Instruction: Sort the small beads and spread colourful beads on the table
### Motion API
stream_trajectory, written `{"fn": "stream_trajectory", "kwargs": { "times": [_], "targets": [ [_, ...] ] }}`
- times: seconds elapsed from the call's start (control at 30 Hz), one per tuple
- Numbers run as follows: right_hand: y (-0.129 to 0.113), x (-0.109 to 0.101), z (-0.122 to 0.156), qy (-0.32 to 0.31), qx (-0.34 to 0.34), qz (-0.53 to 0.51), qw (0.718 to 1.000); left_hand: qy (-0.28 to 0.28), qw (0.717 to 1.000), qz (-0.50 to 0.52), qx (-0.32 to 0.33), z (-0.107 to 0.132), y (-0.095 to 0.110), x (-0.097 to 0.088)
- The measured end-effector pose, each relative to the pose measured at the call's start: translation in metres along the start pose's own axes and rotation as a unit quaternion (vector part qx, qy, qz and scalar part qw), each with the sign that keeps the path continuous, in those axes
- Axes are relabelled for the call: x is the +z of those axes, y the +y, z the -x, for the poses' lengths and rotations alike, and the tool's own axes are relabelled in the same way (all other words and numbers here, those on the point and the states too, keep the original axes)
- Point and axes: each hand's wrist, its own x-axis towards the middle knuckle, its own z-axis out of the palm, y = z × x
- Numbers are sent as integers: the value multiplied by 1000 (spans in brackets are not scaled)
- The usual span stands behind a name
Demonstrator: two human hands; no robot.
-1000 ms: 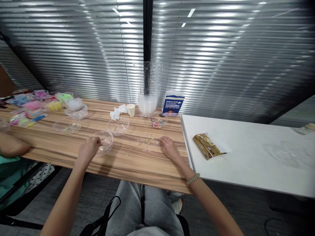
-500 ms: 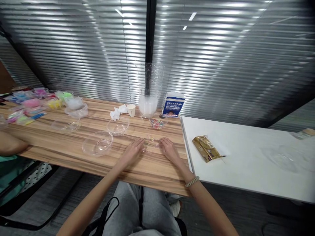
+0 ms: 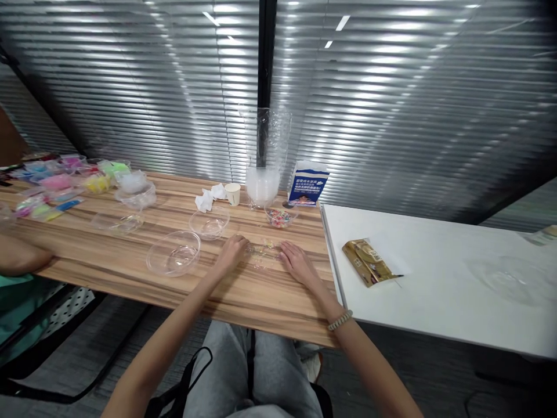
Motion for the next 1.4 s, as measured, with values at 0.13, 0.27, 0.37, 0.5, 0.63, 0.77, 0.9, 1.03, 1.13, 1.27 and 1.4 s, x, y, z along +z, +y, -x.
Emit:
{"fn": "stream_trajectory", "kwargs": {
  "times": [0.13, 0.27, 0.37, 0.5, 0.63, 0.77, 0.9, 1.03, 1.13, 1.27, 1.4],
  "targets": [
    [0, -1, 0, 7, 7, -5, 1000, -11, 1000, -7, 1, -23, -8, 10],
    [3, 0, -1, 6, 13, -16, 1000, -25, 1000, -7, 4, -29, -14, 18],
    [2, 0, -1, 4, 21, -29, 999, -36, 999, -8, 6, -31, -19, 21],
    [-1, -6, -5, 3, 50, -50, 997, -46, 999, -9, 7, -36, -19, 20],
    [1, -11, -28, 8, 123, -61, 991, -53, 999, -12, 5, -40, -14, 18],
    [4, -5, -63, -48, 189, -82, 977, -55, 998, -17, -4, -40, -8, 16],
    [-2, 5, -83, -102, 244, -90, 960, -62, 998, -19, -23, -39, -6, 17],
    [-10, 6, -88, -116, 272, -92, 951, -72, 996, -19, -52, -41, -10, 23],
    [-15, 4, -89, -123, 289, -94, 945, -87, 994, -17, -70, -45, -15, 28],
    [-20, 2, -92, -133, 302, -96, 939, -100, 991, -7, -86, -49, -19, 31],
    [-24, 0, -93, -138, 301, -97, 938, -102, 990, 19, -98, -51, -20, 32]
  ]
}}
